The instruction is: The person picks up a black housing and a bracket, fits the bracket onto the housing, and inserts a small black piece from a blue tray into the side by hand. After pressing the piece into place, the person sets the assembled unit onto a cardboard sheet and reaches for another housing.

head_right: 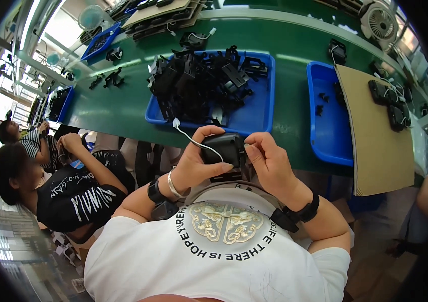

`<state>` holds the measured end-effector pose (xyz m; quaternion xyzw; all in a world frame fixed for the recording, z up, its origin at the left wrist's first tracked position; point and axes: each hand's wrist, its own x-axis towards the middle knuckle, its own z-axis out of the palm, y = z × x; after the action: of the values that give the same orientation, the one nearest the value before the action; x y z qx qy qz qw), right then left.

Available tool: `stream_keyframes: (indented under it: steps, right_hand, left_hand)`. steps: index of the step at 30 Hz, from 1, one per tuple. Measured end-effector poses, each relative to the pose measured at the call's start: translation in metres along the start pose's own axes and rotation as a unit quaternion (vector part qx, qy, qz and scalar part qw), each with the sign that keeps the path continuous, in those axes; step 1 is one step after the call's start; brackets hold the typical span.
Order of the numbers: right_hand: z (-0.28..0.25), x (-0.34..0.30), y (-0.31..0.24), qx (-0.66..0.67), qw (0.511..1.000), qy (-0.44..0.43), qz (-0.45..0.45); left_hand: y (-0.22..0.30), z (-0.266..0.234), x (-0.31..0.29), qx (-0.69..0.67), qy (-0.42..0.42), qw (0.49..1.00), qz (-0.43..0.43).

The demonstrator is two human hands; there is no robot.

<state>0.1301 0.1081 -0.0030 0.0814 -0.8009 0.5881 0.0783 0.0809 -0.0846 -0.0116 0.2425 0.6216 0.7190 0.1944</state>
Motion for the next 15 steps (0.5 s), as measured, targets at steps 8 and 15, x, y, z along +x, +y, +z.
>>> stream_keyframes:
  steps: [8,15]
  right_hand:
    - [-0.01,0.006,-0.006,-0.067,0.985,0.042,-0.151]
    - [-0.018,0.002,-0.002,-0.191,0.95,0.024,-0.247]
  left_hand:
    - [0.005,0.003,0.012,0.02,-0.002,0.999,0.026]
    - [0.003,0.006,0.001,0.019,-0.013,1.0,-0.002]
